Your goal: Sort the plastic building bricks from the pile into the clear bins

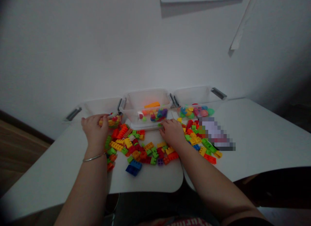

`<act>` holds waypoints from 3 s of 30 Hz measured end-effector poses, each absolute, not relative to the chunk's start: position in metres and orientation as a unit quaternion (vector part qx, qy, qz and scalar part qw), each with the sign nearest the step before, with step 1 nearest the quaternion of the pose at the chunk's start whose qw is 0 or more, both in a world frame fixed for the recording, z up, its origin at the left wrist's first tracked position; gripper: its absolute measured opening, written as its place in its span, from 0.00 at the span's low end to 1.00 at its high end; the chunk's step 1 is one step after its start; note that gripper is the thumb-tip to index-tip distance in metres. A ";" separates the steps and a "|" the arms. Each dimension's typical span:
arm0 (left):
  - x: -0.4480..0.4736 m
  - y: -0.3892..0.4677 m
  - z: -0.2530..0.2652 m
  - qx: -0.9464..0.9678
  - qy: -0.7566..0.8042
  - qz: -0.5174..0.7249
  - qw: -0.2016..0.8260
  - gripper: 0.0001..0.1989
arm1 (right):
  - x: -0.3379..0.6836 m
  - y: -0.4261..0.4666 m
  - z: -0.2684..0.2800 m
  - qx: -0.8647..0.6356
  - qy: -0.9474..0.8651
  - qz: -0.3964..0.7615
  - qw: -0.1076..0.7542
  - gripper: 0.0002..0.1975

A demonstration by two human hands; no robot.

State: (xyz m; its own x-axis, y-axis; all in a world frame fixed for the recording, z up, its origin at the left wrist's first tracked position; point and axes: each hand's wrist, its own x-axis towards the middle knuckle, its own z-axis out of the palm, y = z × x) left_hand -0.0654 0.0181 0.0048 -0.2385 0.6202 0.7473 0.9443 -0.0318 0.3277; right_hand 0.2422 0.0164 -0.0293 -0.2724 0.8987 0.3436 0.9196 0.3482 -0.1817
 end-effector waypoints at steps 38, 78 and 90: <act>0.028 -0.010 -0.016 -0.843 -0.465 -0.257 -0.085 0.10 | 0.228 0.034 -0.033 -0.543 -0.820 -0.052 0.172 0.12; 0.029 -0.008 -0.021 -0.797 -0.502 -0.322 -0.090 0.14 | 0.228 0.020 -0.021 -0.431 -0.844 -0.027 0.318 0.05; 0.031 -0.008 -0.024 -0.789 -0.477 -0.364 -0.131 0.07 | 0.228 0.011 -0.029 -0.347 -0.856 0.028 0.382 0.05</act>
